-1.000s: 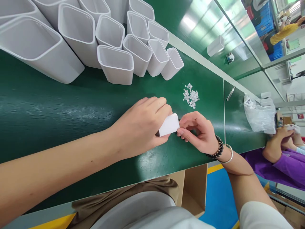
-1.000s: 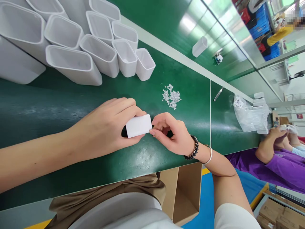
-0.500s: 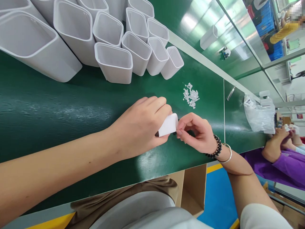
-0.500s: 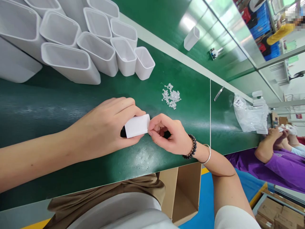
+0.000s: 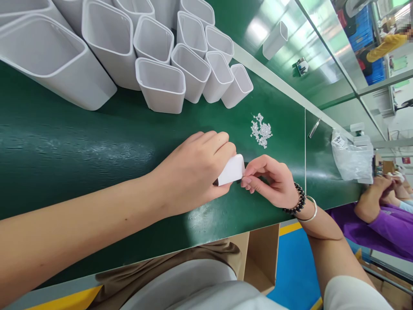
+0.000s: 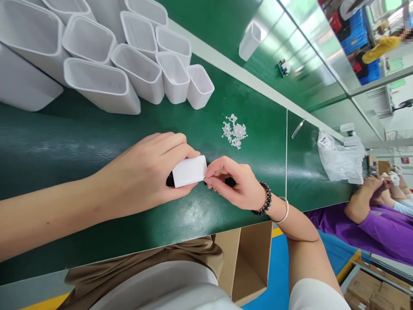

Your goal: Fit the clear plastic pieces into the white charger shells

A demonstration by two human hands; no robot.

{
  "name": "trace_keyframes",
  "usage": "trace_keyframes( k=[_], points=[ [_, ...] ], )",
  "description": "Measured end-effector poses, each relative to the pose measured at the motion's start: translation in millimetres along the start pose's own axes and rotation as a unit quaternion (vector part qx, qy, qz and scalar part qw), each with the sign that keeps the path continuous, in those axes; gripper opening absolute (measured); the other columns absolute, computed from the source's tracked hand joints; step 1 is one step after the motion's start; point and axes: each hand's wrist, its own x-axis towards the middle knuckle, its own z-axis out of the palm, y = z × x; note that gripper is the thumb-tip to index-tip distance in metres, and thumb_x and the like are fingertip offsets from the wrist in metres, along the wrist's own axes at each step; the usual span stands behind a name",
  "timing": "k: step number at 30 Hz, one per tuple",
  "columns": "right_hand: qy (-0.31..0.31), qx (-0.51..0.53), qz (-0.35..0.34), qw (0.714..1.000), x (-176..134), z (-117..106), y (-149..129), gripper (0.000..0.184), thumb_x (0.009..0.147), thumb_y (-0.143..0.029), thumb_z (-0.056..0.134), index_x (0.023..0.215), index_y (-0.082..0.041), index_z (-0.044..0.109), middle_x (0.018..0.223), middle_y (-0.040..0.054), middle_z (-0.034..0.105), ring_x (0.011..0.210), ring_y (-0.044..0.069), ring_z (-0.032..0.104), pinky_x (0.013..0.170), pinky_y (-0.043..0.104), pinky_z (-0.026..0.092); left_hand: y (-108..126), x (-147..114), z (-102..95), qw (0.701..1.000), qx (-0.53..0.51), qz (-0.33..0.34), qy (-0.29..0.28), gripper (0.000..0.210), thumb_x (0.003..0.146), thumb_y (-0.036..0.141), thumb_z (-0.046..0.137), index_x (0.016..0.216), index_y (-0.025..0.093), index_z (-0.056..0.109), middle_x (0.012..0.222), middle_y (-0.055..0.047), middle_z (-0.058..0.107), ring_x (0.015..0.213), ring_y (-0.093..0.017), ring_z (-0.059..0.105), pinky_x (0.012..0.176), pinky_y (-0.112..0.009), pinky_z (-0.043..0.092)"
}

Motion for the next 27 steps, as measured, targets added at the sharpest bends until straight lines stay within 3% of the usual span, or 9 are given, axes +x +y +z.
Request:
trace_keyframes(
  k=[10,27],
  points=[
    [0.04,-0.074,0.014,0.996,4.3,8.6,-8.1,0.014,0.087,-0.01,0.06,0.091,-0.02,0.052,0.071,-0.0024,0.058,0.058,0.008,0.056,0.05,0.019,0.046,0.2,1.5,-0.8,1.0,0.005,-0.005,-0.008,0.01,0.081,0.02,0.059,0.089,0.014,0.061,0.083,-0.005,0.056,0.073,-0.02,0.051,0.068,-0.034,0.042],
    [0.011,-0.016,0.024,1.0,5.5,3.2,-5.8,0.009,0.093,-0.014,0.058,0.096,-0.019,0.052,0.073,-0.0019,0.058,0.059,0.007,0.055,0.051,0.018,0.047,0.5,0.6,-0.5,1.0,0.01,0.0,-0.005,0.013,0.081,0.021,0.059,0.092,0.014,0.061,0.083,-0.005,0.055,0.074,-0.02,0.052,0.068,-0.034,0.042]
  ],
)
